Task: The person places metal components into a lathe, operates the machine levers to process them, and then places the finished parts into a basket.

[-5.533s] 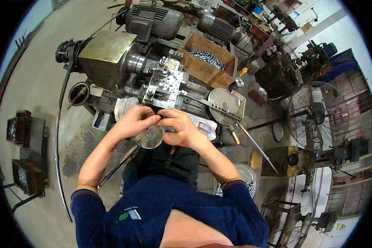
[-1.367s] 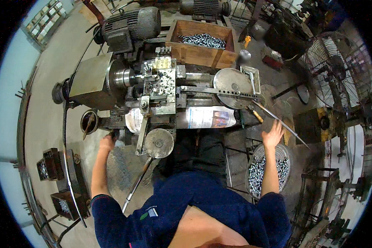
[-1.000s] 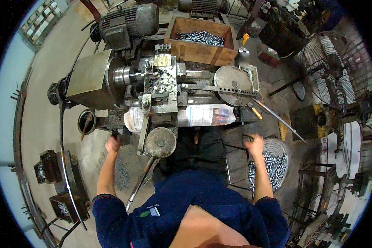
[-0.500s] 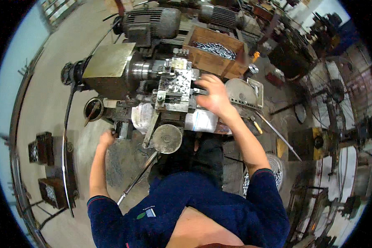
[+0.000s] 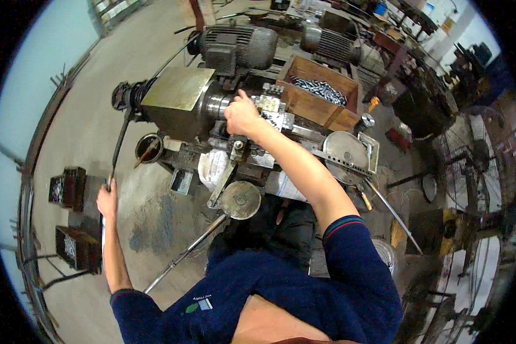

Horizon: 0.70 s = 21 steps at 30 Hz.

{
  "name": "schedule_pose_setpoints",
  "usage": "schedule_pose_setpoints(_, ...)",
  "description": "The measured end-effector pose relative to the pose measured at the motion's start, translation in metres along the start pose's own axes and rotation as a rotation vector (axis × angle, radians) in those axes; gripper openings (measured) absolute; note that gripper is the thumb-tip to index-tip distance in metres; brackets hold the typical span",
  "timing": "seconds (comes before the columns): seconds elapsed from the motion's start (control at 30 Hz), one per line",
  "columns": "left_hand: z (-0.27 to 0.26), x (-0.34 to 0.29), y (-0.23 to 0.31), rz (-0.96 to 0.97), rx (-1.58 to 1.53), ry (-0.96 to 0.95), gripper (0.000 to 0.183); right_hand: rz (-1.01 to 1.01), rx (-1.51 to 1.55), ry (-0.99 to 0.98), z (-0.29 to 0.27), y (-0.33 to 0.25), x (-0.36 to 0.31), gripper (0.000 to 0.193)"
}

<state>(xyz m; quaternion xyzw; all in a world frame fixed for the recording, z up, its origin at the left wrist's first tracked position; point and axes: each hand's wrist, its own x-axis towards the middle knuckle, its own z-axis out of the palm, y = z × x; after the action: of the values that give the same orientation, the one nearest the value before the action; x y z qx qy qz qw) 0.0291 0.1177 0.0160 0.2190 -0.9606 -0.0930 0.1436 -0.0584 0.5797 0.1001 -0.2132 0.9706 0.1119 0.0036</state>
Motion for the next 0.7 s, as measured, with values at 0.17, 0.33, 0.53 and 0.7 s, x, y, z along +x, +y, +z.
schedule_pose_setpoints(0.17,-0.026,-0.029,0.028,-0.068,0.007,-0.125,0.058,-0.007,0.047,0.113,0.002,-0.001,-0.001,0.018)
schedule_pose_setpoints(0.33,-0.023,-0.060,0.052,-0.026,0.029,0.017,0.054,0.018,0.073,0.078,-0.002,-0.005,0.002,0.017)
schedule_pose_setpoints(0.53,-0.022,-0.056,0.047,-0.012,0.010,-0.002,0.045,0.049,0.043,0.183,-0.002,-0.005,-0.004,0.015)
schedule_pose_setpoints(0.7,-0.017,-0.072,0.050,0.090,0.009,0.081,0.043,0.128,0.173,0.540,-0.036,0.029,-0.055,0.017)
